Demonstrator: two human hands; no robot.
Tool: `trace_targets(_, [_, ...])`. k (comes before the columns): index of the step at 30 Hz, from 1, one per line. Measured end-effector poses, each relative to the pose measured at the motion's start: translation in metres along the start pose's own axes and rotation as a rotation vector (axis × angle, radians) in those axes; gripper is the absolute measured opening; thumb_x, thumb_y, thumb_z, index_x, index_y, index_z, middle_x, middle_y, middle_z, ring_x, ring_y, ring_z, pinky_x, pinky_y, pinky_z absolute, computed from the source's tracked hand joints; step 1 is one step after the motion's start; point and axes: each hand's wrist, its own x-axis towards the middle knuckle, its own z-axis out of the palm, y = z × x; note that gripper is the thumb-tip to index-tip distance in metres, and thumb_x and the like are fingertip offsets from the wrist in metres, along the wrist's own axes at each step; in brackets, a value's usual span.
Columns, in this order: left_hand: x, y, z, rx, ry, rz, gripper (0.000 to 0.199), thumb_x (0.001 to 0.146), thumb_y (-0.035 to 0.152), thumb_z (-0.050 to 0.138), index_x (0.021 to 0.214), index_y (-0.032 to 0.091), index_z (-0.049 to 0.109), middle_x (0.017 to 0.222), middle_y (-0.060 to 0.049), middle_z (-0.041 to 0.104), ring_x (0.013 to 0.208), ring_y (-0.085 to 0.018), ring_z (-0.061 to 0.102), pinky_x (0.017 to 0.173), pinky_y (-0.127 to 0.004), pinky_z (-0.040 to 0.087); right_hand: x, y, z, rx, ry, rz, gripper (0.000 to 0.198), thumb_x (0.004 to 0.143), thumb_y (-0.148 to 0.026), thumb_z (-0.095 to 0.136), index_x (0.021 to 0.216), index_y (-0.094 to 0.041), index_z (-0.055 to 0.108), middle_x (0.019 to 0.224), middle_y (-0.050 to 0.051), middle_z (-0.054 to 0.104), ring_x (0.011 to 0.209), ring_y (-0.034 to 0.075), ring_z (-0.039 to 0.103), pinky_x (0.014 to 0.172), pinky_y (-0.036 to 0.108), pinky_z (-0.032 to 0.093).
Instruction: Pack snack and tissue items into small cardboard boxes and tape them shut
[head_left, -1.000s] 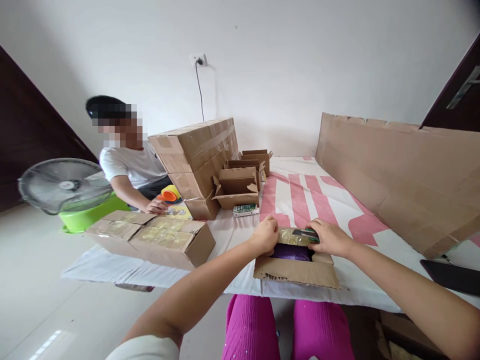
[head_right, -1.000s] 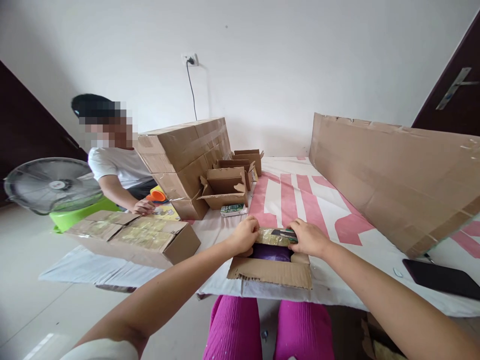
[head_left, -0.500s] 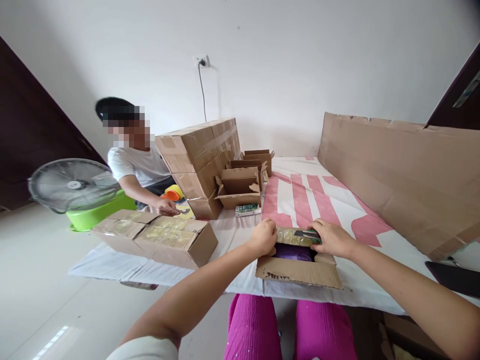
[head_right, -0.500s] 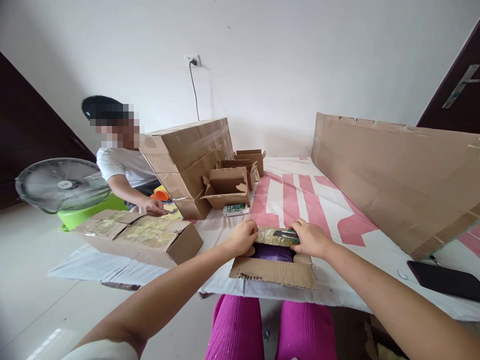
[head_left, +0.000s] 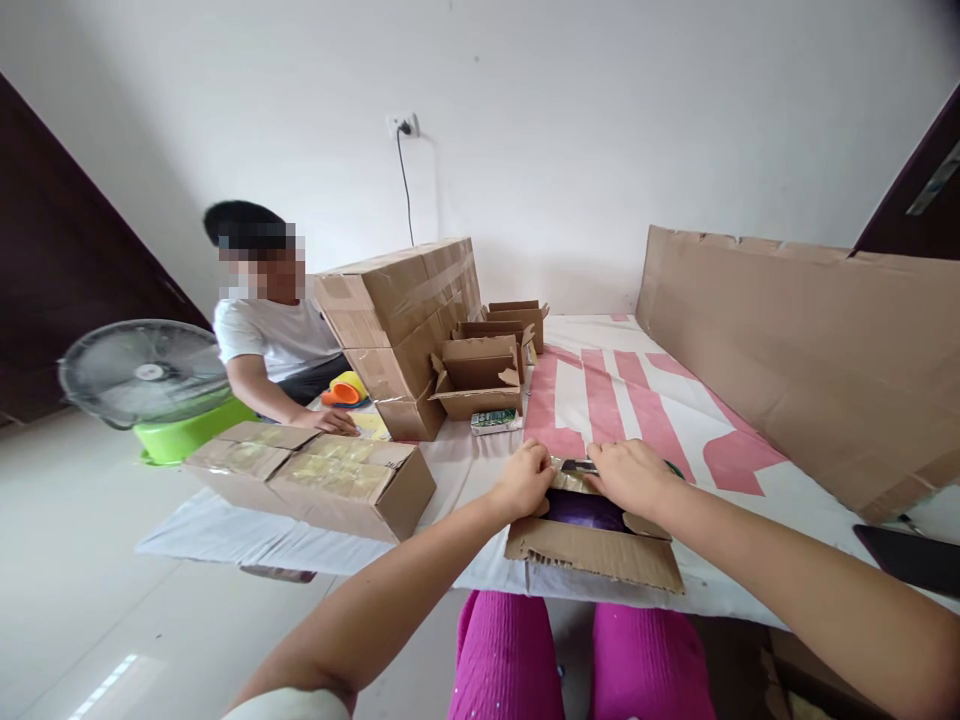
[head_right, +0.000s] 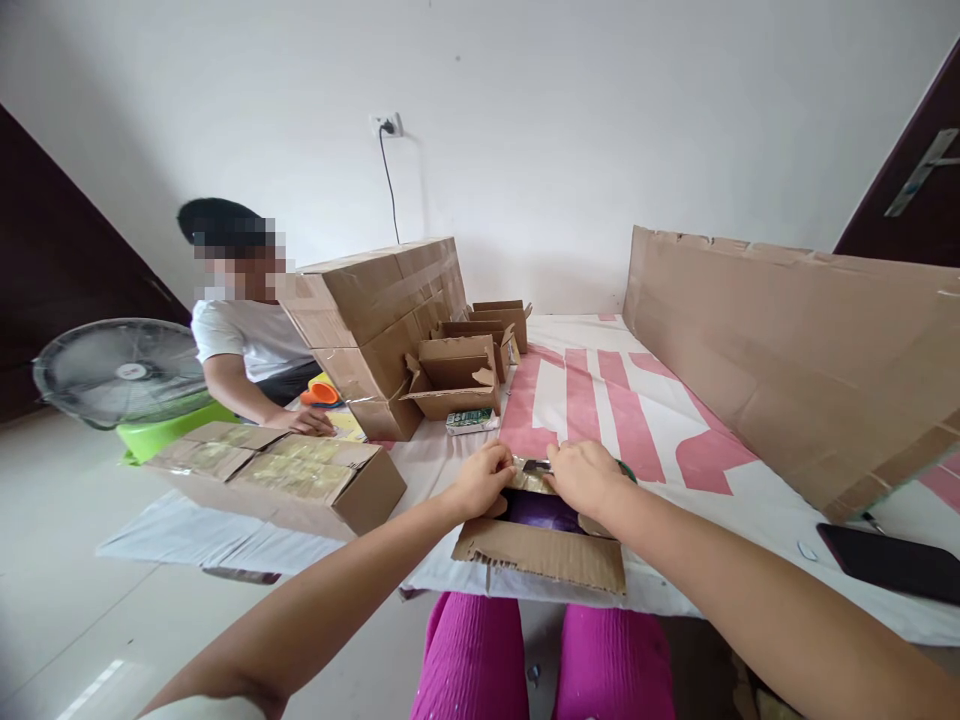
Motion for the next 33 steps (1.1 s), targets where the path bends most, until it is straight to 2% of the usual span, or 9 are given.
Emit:
trace_targets(8, [0.006,-0.006,0.004,-0.103,0.111,-0.093,0.022,0.08,0.009,0.048,0.062,0.02,0.041,0.074,0.0,0.053,0.075,-0.015,0.053,0.075,-0.03,0.046,-0.028,-0.002,0.015,0.003,-0.058,-0.14,0.026,0.088,-0.043,0.055,0.095,-0.02,0.064,0.092,0.013,0.073,0.087,0.03,0.069,0.073,0.035,0.047])
trace_targets(12, [0.006,-0.007,0.004,-0.226,0.129,-0.091,0.019,0.082,0.014,0.049,0.067,0.021,0.041,0.067,0.003,0.052,0.069,-0.014,0.055,0.068,-0.027,0.047,-0.029,0.023,0.007,0.112,0.01,0.085,0.031,0.092,-0.049,0.044,0.096,-0.022,0.058,0.087,0.01,0.072,0.081,0.029,0.069,0.066,0.035,0.045])
trace_targets(17, [0.0,0.005,-0.008,-0.554,0.089,-0.079,0.019,0.088,0.034,0.05,0.078,0.022,0.039,0.057,0.007,0.049,0.051,-0.01,0.052,0.051,-0.021,0.043,-0.018,0.046,-0.002,0.7,0.157,0.242,0.039,0.072,-0.057,0.065,0.089,-0.024,0.054,0.079,0.003,0.066,0.072,0.022,0.063,0.062,0.031,0.047])
trace_targets(20, [-0.004,0.023,-0.015,-0.819,0.016,-0.046,0.033,0.078,0.045,0.064,0.078,0.021,0.042,0.055,0.008,0.048,0.047,-0.008,0.051,0.046,-0.018,0.037,-0.017,0.033,-0.007,1.078,0.236,0.151,0.044,0.069,-0.049,0.068,0.102,-0.022,0.057,0.086,0.002,0.065,0.072,0.017,0.06,0.065,0.028,0.05])
trace_targets(23, [-0.019,0.047,-0.014,-0.872,-0.062,0.002,0.037,0.077,0.048,0.068,0.08,0.02,0.045,0.057,0.007,0.051,0.047,-0.008,0.051,0.046,-0.017,0.036,-0.029,0.013,-0.017,1.187,0.219,0.033,0.026,0.072,-0.037,0.064,0.091,-0.02,0.06,0.074,-0.001,0.062,0.064,0.013,0.056,0.061,0.025,0.048])
trace_targets(26, [-0.051,0.062,-0.002,-0.773,-0.01,0.211,0.03,0.08,0.04,0.07,0.083,0.019,0.048,0.069,0.002,0.057,0.057,-0.01,0.055,0.052,-0.02,0.042,-0.063,0.009,-0.02,1.073,0.285,-0.139,0.003,0.076,-0.021,0.059,0.073,-0.02,0.057,0.067,-0.002,0.059,0.064,0.012,0.056,0.061,0.024,0.046])
trace_targets(29, [-0.092,0.056,0.018,-0.501,0.082,0.735,0.012,0.088,0.026,0.061,0.089,0.02,0.052,0.08,-0.004,0.064,0.07,-0.014,0.061,0.061,-0.025,0.047,-0.125,0.035,0.008,0.869,0.421,-0.259,0.01,0.076,-0.012,0.058,0.075,-0.022,0.056,0.072,-0.001,0.061,0.067,0.013,0.059,0.063,0.023,0.047])
trace_targets(31, [-0.116,0.041,0.034,-0.367,0.062,1.014,0.007,0.096,0.022,0.046,0.094,0.02,0.052,0.08,-0.004,0.068,0.066,-0.014,0.062,0.059,-0.026,0.046,-0.176,0.061,0.053,0.733,0.497,-0.046,0.011,0.079,-0.013,0.056,0.077,-0.024,0.057,0.072,0.0,0.063,0.068,0.015,0.062,0.063,0.024,0.05])
trace_targets(33, [-0.133,0.022,0.051,-0.327,0.038,1.049,0.018,0.1,0.02,0.034,0.096,0.019,0.052,0.077,-0.004,0.069,0.058,-0.013,0.059,0.055,-0.026,0.043,-0.226,0.081,0.114,0.563,0.543,0.252,0.004,0.078,-0.022,0.06,0.079,-0.026,0.062,0.077,0.002,0.068,0.069,0.019,0.067,0.063,0.028,0.053])
